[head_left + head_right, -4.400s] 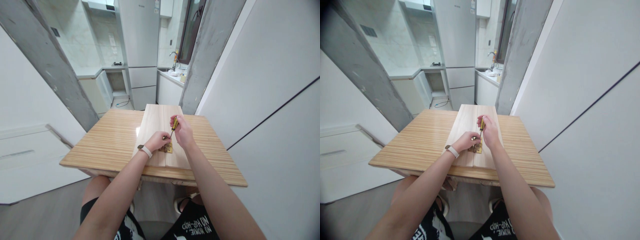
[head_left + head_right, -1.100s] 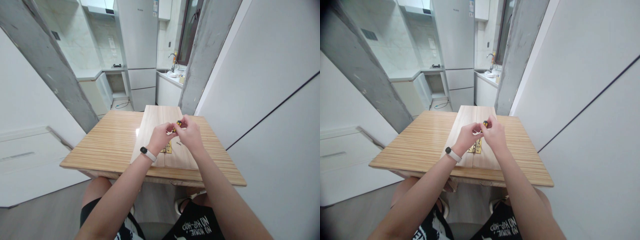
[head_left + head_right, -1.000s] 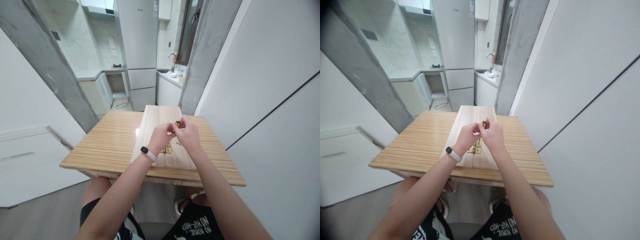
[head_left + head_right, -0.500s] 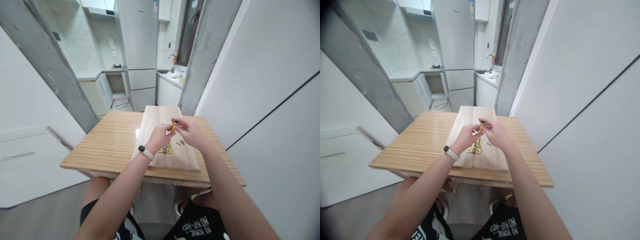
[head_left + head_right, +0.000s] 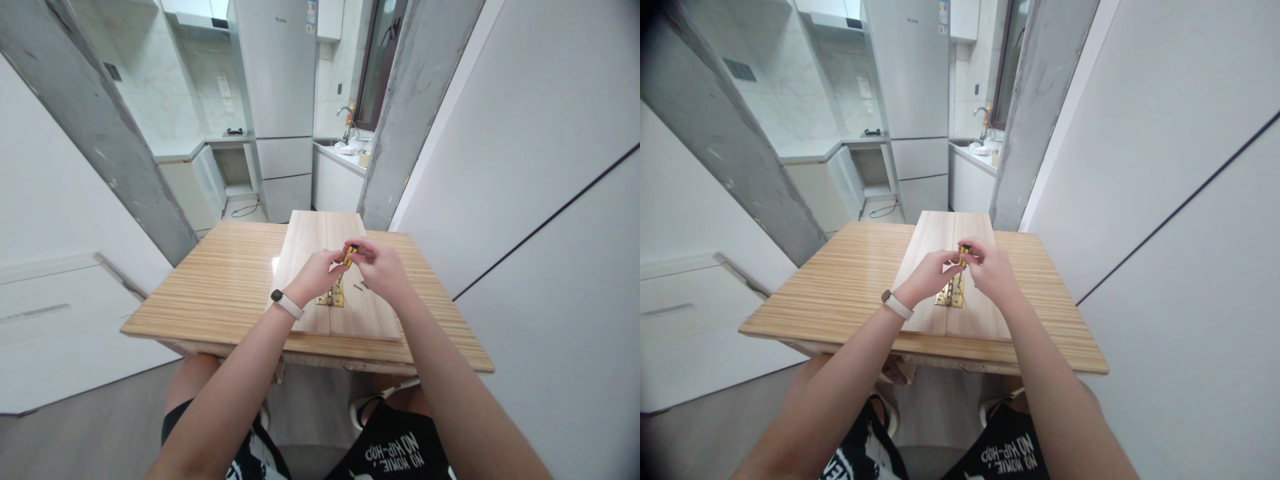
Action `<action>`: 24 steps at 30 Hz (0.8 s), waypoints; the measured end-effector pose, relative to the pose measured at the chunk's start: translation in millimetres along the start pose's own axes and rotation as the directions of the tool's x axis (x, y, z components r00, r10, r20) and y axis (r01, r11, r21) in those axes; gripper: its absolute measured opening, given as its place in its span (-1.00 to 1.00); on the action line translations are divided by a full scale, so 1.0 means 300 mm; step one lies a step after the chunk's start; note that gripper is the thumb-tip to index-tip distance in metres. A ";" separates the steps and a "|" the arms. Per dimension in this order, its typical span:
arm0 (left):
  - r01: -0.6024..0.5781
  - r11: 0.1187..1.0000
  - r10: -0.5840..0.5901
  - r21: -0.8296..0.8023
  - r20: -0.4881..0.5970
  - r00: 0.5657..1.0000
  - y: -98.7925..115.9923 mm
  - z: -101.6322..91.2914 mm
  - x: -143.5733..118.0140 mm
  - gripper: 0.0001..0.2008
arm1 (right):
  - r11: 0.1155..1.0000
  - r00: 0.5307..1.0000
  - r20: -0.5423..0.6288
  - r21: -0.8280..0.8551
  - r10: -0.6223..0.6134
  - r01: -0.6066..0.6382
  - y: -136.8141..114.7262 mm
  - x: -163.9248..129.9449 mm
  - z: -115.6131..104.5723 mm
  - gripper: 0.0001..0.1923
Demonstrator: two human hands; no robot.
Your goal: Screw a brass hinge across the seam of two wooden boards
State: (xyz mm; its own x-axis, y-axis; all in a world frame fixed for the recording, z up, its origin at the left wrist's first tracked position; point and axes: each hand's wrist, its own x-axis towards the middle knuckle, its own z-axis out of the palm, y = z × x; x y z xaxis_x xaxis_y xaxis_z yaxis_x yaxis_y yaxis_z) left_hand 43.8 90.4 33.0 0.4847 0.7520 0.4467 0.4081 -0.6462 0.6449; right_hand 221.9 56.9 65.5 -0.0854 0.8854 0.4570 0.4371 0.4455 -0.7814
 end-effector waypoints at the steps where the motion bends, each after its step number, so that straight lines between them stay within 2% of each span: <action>1: 0.004 1.000 -0.004 -0.017 0.002 1.000 0.000 -0.002 -0.001 -0.83 | 1.000 1.000 -0.016 -0.013 0.001 -0.002 0.000 0.001 0.002 -0.74; 7: 0.017 0.995 -0.017 -0.098 0.002 1.000 0.009 -0.007 -0.004 -0.74 | 0.997 0.994 -0.107 -0.070 0.035 -0.043 0.003 0.001 0.000 -0.78; 14: -0.022 0.998 0.018 -0.058 -0.061 0.998 0.014 0.015 -0.001 -0.81 | 0.981 0.982 -0.187 -0.191 0.001 -0.037 -0.017 -0.015 0.005 -0.85; 18: -0.014 0.999 0.009 -0.050 -0.091 0.996 0.019 0.030 0.011 -0.84 | 0.964 0.970 -0.243 -0.258 0.002 -0.066 -0.029 -0.025 0.022 -0.76; 24: 0.066 0.997 -0.074 -0.048 -0.185 0.980 0.030 0.058 0.013 -0.85 | 0.919 0.938 -0.346 -0.379 -0.032 -0.109 -0.037 -0.039 0.044 -0.62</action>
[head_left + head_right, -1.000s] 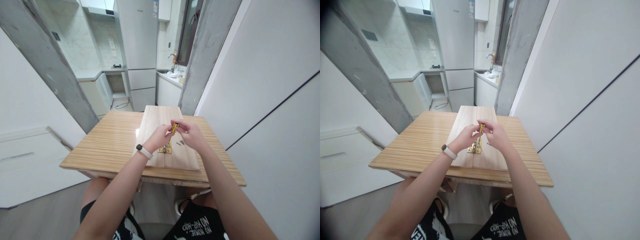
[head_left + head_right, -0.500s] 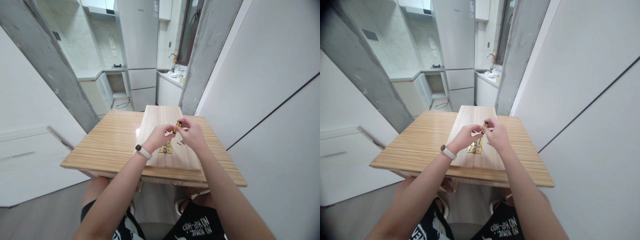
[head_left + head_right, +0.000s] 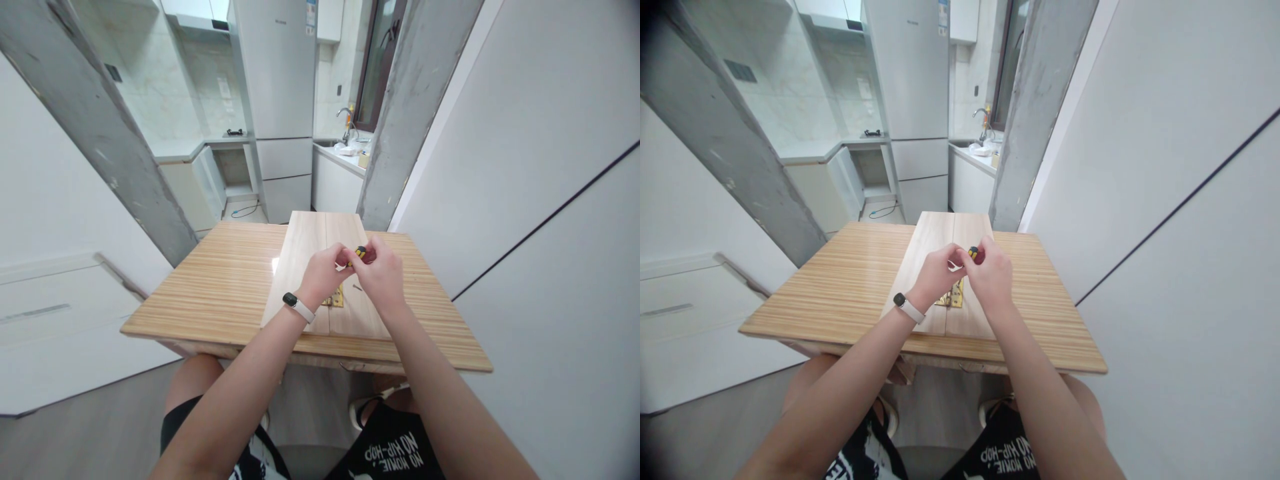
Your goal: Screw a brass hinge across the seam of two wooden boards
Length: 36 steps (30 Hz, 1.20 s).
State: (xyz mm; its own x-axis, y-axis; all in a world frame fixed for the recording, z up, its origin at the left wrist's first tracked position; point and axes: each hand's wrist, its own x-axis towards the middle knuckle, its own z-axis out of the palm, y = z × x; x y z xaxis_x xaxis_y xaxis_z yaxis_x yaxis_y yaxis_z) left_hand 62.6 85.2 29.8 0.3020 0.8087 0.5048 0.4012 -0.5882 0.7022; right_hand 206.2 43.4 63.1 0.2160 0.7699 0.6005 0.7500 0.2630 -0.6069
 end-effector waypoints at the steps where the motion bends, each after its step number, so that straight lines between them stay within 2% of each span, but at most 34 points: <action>1: 0.004 1.000 -0.004 -0.003 -0.010 1.000 -0.001 0.003 -0.003 -0.85 | 1.000 1.000 -0.007 -0.007 0.001 -0.001 0.000 -0.002 0.001 -0.62; 5: -0.031 0.999 0.031 0.016 -0.004 1.000 -0.010 0.001 -0.011 -0.89 | 0.999 0.999 0.035 0.038 0.009 -0.010 0.009 -0.001 -0.002 -0.64; 9: -0.060 0.997 0.059 0.044 0.028 0.998 -0.019 -0.017 -0.005 -0.85 | 0.980 0.987 0.158 0.190 0.027 -0.057 0.031 0.024 -0.012 -0.72; 11: -0.078 0.996 0.075 0.049 0.059 0.995 -0.020 -0.026 0.000 -0.85 | 0.962 0.976 0.216 0.267 -0.006 -0.053 0.041 0.039 -0.020 -0.69; 15: -0.146 0.989 0.142 0.025 0.120 0.983 -0.018 -0.036 0.004 -0.93 | 0.928 0.927 0.350 0.371 -0.133 -0.007 0.057 0.062 -0.041 -0.62; 19: -0.184 0.983 0.178 0.022 0.151 0.972 -0.020 -0.042 0.002 -0.89 | 0.914 0.867 0.463 0.404 -0.185 -0.021 0.083 0.067 -0.052 -0.61; 24: -0.173 0.984 0.161 0.043 0.201 0.966 -0.024 -0.054 0.005 -0.87 | 0.926 0.859 0.468 0.376 -0.210 0.021 0.119 0.065 -0.048 -0.61; 29: -0.107 0.994 0.099 0.032 0.194 0.976 -0.014 -0.059 0.005 -0.90 | 0.951 0.883 0.436 0.308 -0.173 0.034 0.089 0.058 -0.043 -0.72; 33: -0.004 1.000 0.003 0.007 0.169 0.986 -0.017 -0.059 0.002 -0.88 | 0.966 0.913 0.389 0.258 -0.124 0.022 0.055 0.051 -0.029 -0.76; 36: 0.083 0.996 -0.080 -0.018 0.133 0.988 -0.028 -0.062 -0.001 -0.75 | 0.961 0.936 0.342 0.276 -0.087 -0.011 0.054 0.049 -0.012 -0.81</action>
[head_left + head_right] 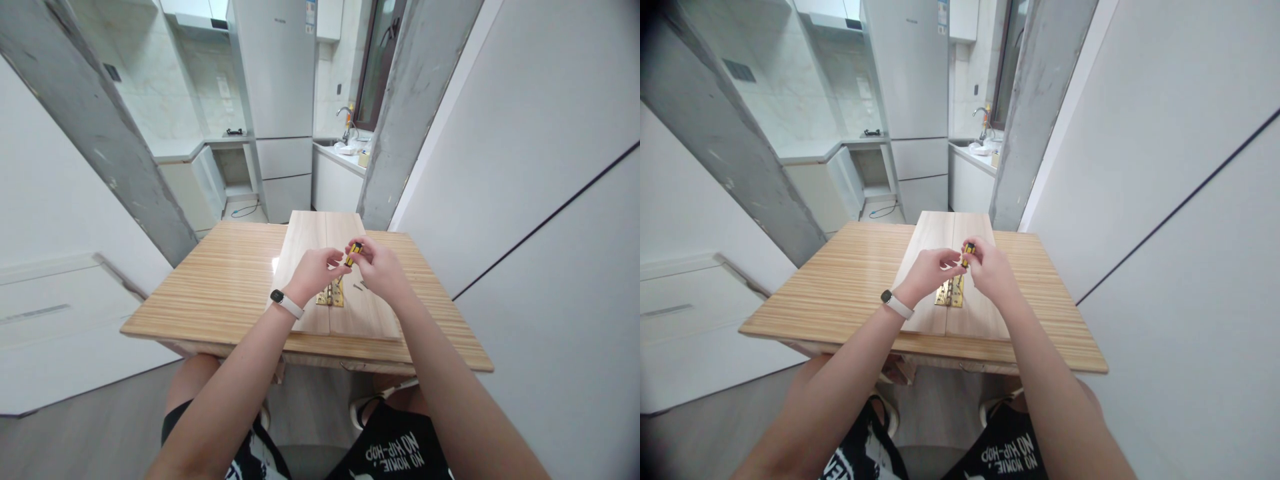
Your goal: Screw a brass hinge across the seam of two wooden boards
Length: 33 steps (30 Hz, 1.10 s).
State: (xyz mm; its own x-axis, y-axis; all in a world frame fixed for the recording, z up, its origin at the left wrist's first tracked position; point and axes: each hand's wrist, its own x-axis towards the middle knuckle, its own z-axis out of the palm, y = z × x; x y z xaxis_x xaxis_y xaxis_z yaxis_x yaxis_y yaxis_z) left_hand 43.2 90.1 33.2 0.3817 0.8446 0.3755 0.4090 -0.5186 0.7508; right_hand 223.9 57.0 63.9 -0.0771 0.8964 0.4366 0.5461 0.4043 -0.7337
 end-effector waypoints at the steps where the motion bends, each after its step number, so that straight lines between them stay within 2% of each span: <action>1: 0.009 1.000 -0.009 -0.004 -0.010 1.000 -0.002 -0.001 -0.001 -0.72 | 1.000 1.000 -0.018 0.015 0.012 -0.012 0.004 0.001 0.004 -0.83; 5: -0.041 0.999 0.042 0.010 -0.058 0.997 0.005 0.003 -0.005 -0.70 | 0.998 0.994 -0.094 0.027 0.058 -0.055 0.003 0.000 0.018 -0.88; 8: -0.079 0.996 0.083 0.042 -0.098 0.992 0.020 0.017 -0.004 -0.77 | 0.997 0.989 -0.138 -0.056 0.053 -0.061 -0.015 -0.003 0.029 -0.89; 13: -0.055 0.994 0.071 0.097 -0.164 0.984 0.026 0.047 -0.002 -0.89 | 0.979 0.980 -0.201 -0.196 0.009 -0.049 -0.047 -0.010 0.053 -0.79; 17: -0.035 0.996 0.049 0.085 -0.172 0.984 0.014 0.053 -0.002 -0.93 | 0.966 0.973 -0.232 -0.249 0.011 -0.070 -0.057 -0.016 0.069 -0.75; 21: -0.049 0.992 0.068 0.114 -0.170 0.983 0.004 0.043 0.000 -0.93 | 0.975 0.984 -0.179 -0.216 0.022 -0.061 -0.051 -0.011 0.061 -0.76; 24: -0.094 0.987 0.112 0.132 -0.143 0.983 0.003 0.036 0.002 -0.90 | 0.994 0.993 -0.108 -0.095 0.039 -0.049 -0.043 0.000 0.038 -0.80; 28: -0.163 0.975 0.176 0.148 -0.080 0.981 0.003 0.027 0.005 -0.86 | 0.999 1.000 0.018 0.049 -0.023 0.022 -0.030 0.009 -0.006 -0.68; 31: -0.220 0.960 0.225 0.173 -0.015 0.974 0.002 0.018 0.009 -0.91 | 0.996 0.990 0.128 0.076 -0.065 0.056 -0.012 0.011 -0.034 -0.62; 33: -0.254 0.951 0.253 0.178 0.026 0.967 0.002 0.012 0.013 -0.93 | 0.994 0.985 0.147 0.081 -0.086 0.075 0.002 0.011 -0.045 -0.60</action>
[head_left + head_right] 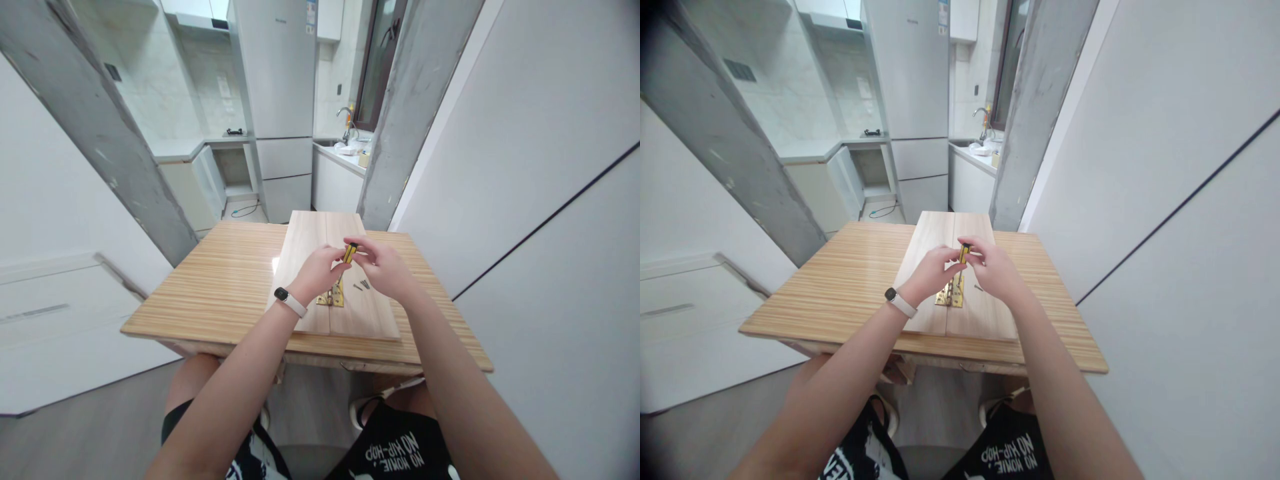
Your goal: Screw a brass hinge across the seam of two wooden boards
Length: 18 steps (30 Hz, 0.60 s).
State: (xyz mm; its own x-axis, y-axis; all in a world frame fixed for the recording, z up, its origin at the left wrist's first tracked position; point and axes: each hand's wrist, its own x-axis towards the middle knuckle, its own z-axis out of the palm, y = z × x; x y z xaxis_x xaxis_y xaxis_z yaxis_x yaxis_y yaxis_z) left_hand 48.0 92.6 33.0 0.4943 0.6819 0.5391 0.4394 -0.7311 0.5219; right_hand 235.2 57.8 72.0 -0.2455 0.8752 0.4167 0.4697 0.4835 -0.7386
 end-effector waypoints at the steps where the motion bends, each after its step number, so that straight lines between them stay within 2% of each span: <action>1: -0.013 1.000 0.013 0.001 0.015 1.000 0.000 -0.002 0.002 -0.94 | 1.000 1.000 -0.008 -0.010 -0.011 0.011 0.006 -0.002 -0.003 -0.60; 5: 0.001 1.000 -0.001 0.002 0.061 0.998 0.007 -0.006 0.011 -0.96 | 0.998 0.998 -0.062 -0.058 -0.032 0.029 0.019 -0.008 0.002 -0.64; 8: 0.041 0.999 -0.040 -0.011 0.074 0.996 0.010 -0.008 0.008 -0.94 | 0.996 0.994 -0.112 -0.083 0.009 -0.019 0.013 -0.013 0.012 -0.68; 14: 0.113 0.987 -0.111 -0.110 0.027 0.993 -0.003 -0.011 -0.014 -0.74 | 0.989 0.972 -0.219 -0.099 0.086 -0.110 -0.014 -0.010 0.022 -0.79; 18: 0.109 0.985 -0.115 -0.133 -0.040 0.993 -0.002 -0.005 -0.014 -0.74 | 0.976 0.963 -0.261 -0.186 0.062 -0.113 -0.029 0.003 0.032 -0.87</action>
State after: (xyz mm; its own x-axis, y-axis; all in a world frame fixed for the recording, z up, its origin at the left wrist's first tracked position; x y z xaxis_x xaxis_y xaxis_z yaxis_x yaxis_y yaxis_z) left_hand 44.5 90.1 31.4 0.4102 0.7620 0.5011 0.3874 -0.6429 0.6607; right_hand 222.8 54.5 73.8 0.0137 0.8697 0.4934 0.6438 0.3699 -0.6698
